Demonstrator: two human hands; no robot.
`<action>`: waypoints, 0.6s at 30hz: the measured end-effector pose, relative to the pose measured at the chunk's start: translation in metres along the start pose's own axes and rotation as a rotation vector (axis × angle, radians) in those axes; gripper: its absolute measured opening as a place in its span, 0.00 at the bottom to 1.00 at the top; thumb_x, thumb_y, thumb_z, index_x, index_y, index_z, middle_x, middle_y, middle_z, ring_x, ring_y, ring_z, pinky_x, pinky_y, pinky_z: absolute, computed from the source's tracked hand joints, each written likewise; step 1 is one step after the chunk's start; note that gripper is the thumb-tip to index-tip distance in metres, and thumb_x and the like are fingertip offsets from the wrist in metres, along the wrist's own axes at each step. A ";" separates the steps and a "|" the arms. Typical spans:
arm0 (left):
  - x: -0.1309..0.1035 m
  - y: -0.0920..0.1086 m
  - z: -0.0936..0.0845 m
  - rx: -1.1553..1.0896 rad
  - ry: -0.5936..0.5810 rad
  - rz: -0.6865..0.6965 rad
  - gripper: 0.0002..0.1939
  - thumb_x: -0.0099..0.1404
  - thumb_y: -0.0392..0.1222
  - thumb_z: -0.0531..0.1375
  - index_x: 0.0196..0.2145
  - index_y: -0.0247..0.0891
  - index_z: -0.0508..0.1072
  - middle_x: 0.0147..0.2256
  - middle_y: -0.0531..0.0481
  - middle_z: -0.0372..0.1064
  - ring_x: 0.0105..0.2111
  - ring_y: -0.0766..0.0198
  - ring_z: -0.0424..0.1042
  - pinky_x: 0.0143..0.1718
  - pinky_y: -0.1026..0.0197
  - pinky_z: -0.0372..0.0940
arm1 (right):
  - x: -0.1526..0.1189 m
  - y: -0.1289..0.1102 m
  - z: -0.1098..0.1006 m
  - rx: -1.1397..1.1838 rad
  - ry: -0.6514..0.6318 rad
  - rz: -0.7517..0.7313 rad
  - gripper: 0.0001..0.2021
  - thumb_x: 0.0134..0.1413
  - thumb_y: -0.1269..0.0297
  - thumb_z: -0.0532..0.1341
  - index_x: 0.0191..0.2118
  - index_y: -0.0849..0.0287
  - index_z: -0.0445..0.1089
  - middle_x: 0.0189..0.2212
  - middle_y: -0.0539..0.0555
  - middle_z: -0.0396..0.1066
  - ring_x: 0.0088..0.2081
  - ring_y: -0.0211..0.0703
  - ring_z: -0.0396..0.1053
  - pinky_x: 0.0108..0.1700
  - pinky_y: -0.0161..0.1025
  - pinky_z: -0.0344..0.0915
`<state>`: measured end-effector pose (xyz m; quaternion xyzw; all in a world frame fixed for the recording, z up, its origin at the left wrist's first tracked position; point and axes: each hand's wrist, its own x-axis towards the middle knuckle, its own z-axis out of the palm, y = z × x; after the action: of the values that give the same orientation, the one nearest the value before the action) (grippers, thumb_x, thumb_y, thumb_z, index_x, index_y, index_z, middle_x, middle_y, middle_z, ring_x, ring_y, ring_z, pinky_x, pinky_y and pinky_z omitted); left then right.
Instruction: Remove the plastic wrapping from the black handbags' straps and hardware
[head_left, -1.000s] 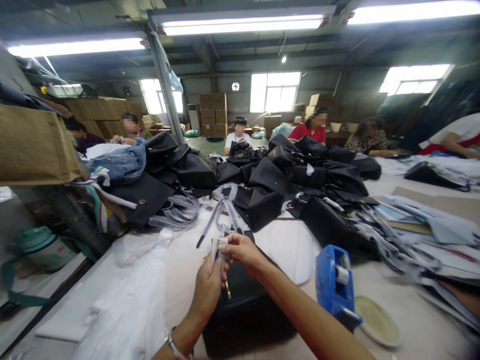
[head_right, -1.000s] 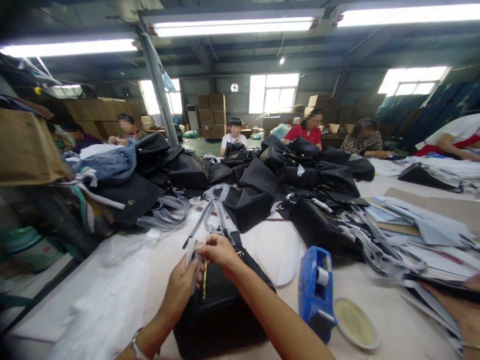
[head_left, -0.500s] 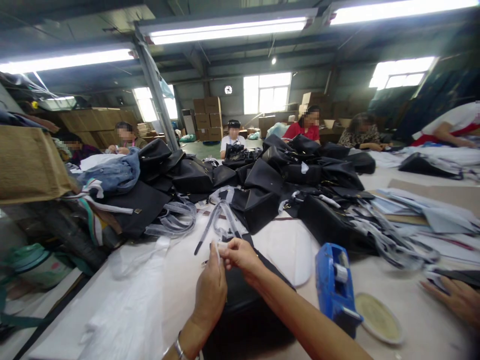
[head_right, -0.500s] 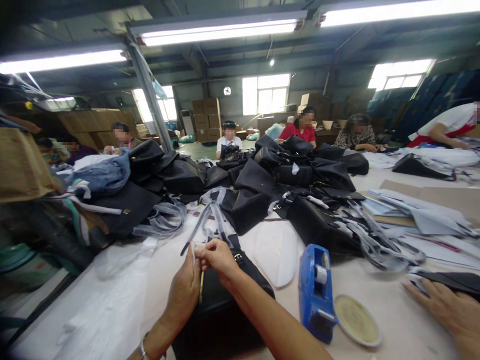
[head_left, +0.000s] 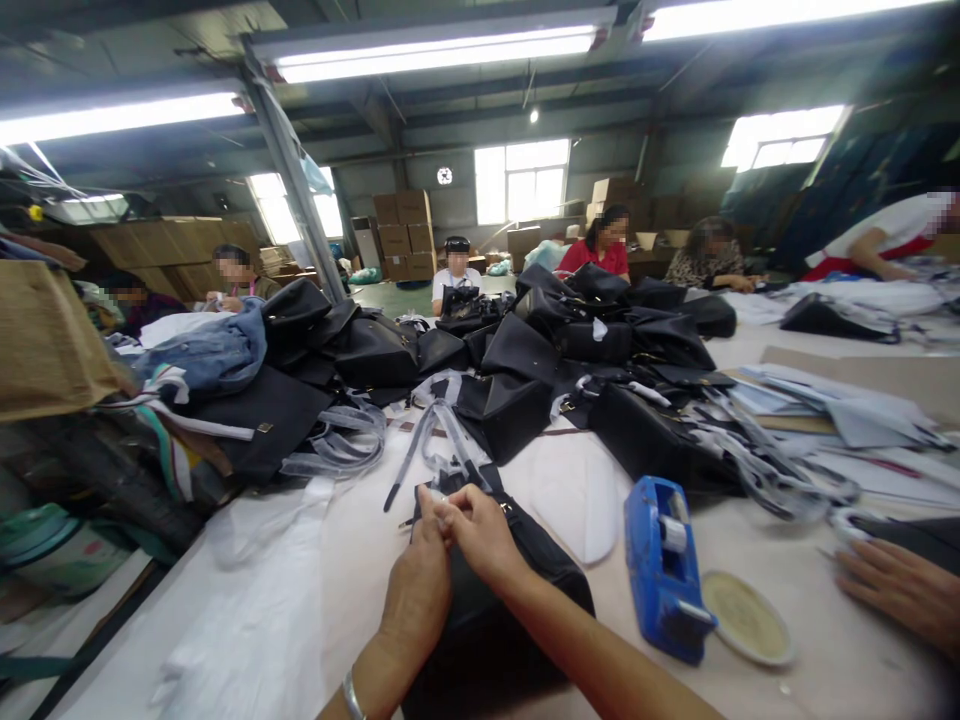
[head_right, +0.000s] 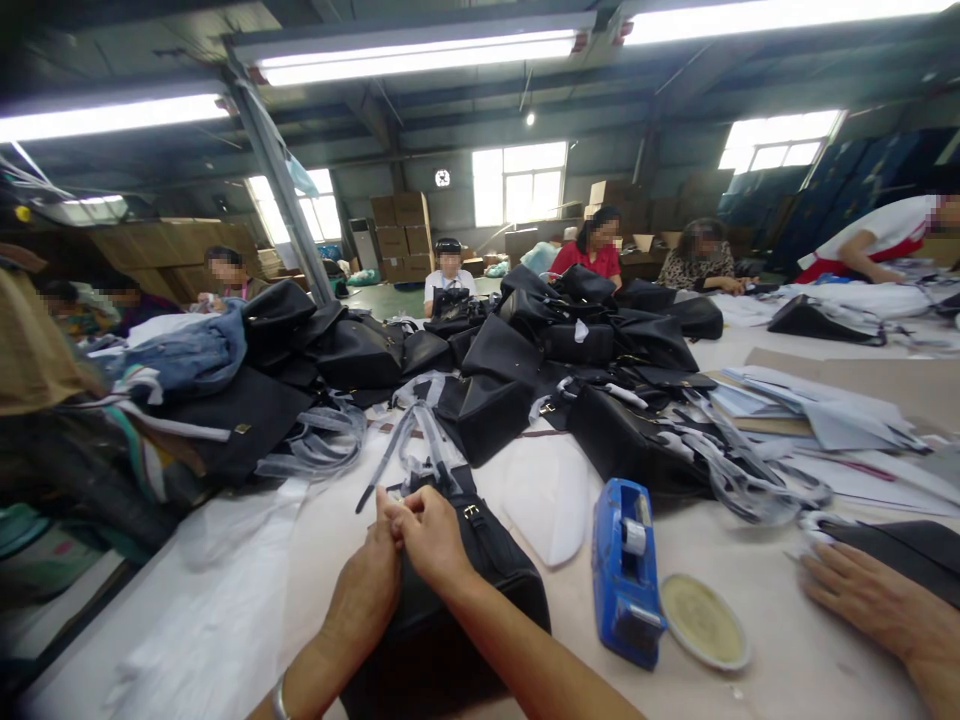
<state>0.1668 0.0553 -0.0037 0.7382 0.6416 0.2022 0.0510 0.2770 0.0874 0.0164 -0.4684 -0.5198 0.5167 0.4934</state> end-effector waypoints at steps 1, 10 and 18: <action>0.000 0.000 0.000 0.016 0.000 0.012 0.31 0.67 0.28 0.39 0.66 0.30 0.33 0.48 0.28 0.68 0.32 0.54 0.76 0.27 0.60 0.67 | -0.002 -0.001 -0.001 -0.052 0.003 -0.026 0.12 0.49 0.57 0.63 0.30 0.60 0.63 0.23 0.51 0.70 0.25 0.40 0.69 0.27 0.36 0.65; -0.003 0.001 -0.001 0.035 -0.041 -0.039 0.35 0.66 0.27 0.43 0.66 0.28 0.29 0.48 0.30 0.68 0.35 0.54 0.76 0.30 0.60 0.68 | 0.002 0.009 0.000 0.075 -0.018 0.000 0.07 0.49 0.63 0.60 0.30 0.60 0.62 0.21 0.49 0.68 0.22 0.39 0.69 0.26 0.36 0.67; 0.002 -0.010 -0.029 -1.082 -0.306 -0.271 0.29 0.65 0.53 0.55 0.59 0.35 0.60 0.50 0.38 0.69 0.43 0.53 0.73 0.40 0.57 0.69 | 0.011 0.017 -0.012 0.129 -0.045 -0.022 0.06 0.47 0.68 0.62 0.32 0.61 0.65 0.22 0.47 0.67 0.23 0.35 0.66 0.27 0.32 0.63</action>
<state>0.1474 0.0541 0.0200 0.5390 0.5210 0.3840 0.5390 0.2877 0.0997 -0.0006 -0.4182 -0.5013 0.5540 0.5165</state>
